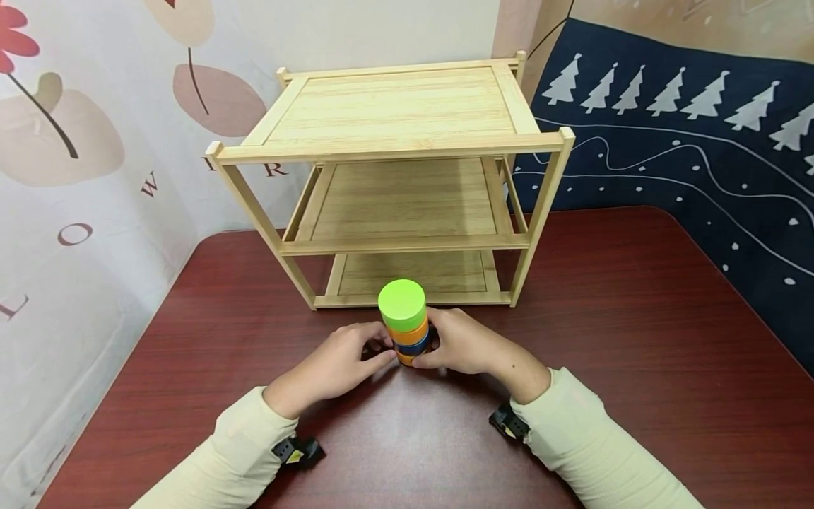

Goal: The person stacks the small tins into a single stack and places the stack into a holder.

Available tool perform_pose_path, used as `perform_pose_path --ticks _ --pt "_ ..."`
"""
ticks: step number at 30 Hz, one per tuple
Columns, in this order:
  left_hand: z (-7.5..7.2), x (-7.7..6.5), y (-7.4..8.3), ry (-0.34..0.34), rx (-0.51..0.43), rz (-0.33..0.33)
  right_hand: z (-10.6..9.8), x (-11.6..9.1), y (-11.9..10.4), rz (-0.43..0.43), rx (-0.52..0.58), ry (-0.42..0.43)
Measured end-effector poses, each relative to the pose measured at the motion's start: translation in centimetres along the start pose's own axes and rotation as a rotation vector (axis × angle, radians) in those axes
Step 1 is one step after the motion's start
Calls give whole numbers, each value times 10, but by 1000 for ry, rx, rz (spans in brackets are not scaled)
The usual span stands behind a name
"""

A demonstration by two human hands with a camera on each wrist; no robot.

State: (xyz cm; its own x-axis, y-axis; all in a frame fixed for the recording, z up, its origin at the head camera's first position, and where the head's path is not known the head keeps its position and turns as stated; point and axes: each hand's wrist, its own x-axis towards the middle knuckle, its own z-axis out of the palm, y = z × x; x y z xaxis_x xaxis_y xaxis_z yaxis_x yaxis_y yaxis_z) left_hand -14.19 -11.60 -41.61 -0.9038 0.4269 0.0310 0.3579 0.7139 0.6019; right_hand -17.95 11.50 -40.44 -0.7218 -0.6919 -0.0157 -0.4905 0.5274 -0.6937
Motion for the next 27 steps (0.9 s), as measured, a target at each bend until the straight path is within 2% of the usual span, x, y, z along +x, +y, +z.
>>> perform_pose_path --ticks 27 --pt "-1 -1 1 -1 -7 -18 0 0 -1 -14 46 -6"
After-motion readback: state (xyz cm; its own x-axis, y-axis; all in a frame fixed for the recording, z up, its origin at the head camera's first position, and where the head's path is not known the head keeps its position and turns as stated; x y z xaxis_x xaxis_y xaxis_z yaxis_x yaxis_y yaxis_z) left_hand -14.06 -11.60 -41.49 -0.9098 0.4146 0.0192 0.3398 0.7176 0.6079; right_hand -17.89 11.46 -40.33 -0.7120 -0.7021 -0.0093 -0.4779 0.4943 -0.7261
